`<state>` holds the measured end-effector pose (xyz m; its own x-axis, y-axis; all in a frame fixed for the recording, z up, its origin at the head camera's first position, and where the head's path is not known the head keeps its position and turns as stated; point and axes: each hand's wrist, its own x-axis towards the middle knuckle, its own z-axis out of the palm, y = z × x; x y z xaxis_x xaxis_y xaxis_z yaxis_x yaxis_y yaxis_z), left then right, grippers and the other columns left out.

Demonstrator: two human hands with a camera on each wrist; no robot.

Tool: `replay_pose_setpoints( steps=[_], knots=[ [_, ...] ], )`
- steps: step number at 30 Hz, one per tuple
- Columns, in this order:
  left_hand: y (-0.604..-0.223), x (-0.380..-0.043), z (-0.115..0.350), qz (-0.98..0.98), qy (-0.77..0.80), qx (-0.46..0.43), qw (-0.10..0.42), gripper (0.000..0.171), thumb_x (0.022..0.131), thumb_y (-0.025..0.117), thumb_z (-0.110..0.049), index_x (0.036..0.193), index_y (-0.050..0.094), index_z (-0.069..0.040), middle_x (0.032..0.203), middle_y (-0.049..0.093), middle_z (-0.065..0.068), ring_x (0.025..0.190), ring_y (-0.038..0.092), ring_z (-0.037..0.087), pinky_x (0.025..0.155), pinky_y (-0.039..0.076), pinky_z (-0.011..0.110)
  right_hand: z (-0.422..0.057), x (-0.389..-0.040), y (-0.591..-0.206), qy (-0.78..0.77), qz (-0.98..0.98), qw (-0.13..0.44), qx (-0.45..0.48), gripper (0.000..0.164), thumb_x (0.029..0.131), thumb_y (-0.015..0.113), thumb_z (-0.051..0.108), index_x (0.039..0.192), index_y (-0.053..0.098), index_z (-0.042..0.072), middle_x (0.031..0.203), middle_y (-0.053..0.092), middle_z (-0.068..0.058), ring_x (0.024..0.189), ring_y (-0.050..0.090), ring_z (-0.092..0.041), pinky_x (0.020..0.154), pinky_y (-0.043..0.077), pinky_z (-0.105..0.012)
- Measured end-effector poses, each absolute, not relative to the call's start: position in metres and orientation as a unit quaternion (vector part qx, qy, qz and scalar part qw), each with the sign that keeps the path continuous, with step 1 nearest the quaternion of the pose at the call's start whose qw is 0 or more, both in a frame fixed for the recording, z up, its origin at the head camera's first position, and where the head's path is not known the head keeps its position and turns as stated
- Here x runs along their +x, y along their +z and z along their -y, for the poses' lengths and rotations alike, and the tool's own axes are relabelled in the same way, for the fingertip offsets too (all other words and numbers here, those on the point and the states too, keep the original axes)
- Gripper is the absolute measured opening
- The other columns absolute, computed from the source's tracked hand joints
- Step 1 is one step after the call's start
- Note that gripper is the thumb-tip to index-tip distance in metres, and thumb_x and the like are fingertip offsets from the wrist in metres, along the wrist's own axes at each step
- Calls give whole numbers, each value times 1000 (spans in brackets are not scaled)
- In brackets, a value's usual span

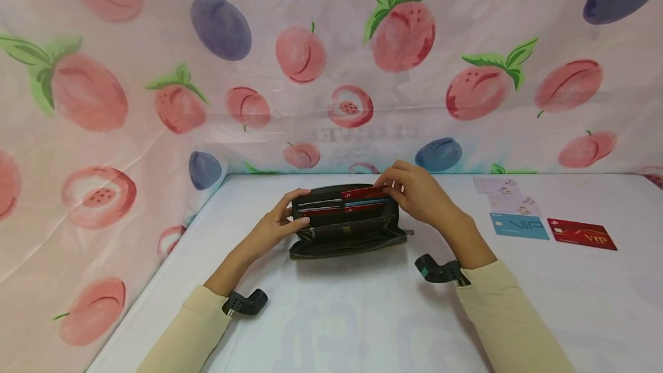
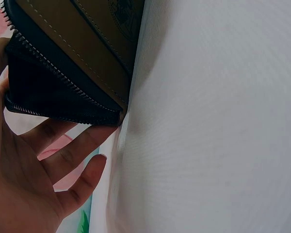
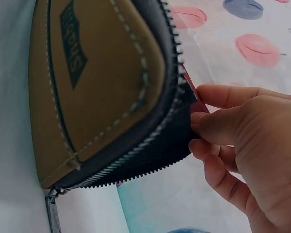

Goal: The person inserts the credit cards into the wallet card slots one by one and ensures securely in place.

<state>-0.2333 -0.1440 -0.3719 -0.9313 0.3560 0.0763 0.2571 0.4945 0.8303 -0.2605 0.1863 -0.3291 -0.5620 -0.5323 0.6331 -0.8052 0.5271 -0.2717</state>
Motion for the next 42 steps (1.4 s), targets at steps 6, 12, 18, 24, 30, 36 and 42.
replay_pose_setpoints(
  steps=[6,12,18,24,30,36,42],
  knots=[
    [-371,-233,144,-864,469,175,53,56,90,64,-45,135,33,-58,121,61,7,84,64,18,78,38,42,-187,-262,-331,282,837,249,397,29,78,72,-11,94,73,14,87,59,1,71,53,-9,54,43,-29],
    [-372,-233,143,-866,467,171,50,56,90,64,-46,134,33,-60,121,61,6,83,64,18,79,39,43,-187,-262,-332,284,842,240,392,30,78,71,-11,94,73,14,87,59,1,71,54,-9,57,46,-30],
    [-372,-232,144,-867,465,171,50,55,90,63,-47,134,33,-60,123,60,7,84,64,18,80,40,43,-187,-262,-333,280,846,235,388,29,78,72,-11,94,73,13,86,59,0,71,54,-10,59,47,-31],
    [-372,-232,144,-868,464,170,51,54,90,63,-47,133,33,-60,123,60,6,84,64,17,80,40,42,-186,-261,-332,280,846,234,389,29,78,72,-12,94,73,13,86,59,0,71,54,-10,60,47,-31],
    [-371,-232,144,-867,464,175,50,54,90,62,-48,134,33,-58,119,62,6,82,64,21,74,39,39,-186,-260,-331,277,854,227,378,30,78,71,-12,94,72,13,86,59,2,72,53,-9,61,47,-31],
    [-370,-232,143,-869,459,177,46,54,90,62,-47,134,33,-60,120,61,7,83,64,20,74,39,40,-185,-259,-331,271,855,229,379,29,78,71,-12,94,71,13,86,58,2,72,53,-10,60,47,-32],
    [-370,-232,143,-869,460,178,45,54,90,62,-47,134,33,-59,121,61,7,82,64,21,73,38,39,-185,-259,-330,260,853,239,384,29,77,72,-11,94,71,13,86,58,1,73,54,-12,56,45,-31]
  ],
)
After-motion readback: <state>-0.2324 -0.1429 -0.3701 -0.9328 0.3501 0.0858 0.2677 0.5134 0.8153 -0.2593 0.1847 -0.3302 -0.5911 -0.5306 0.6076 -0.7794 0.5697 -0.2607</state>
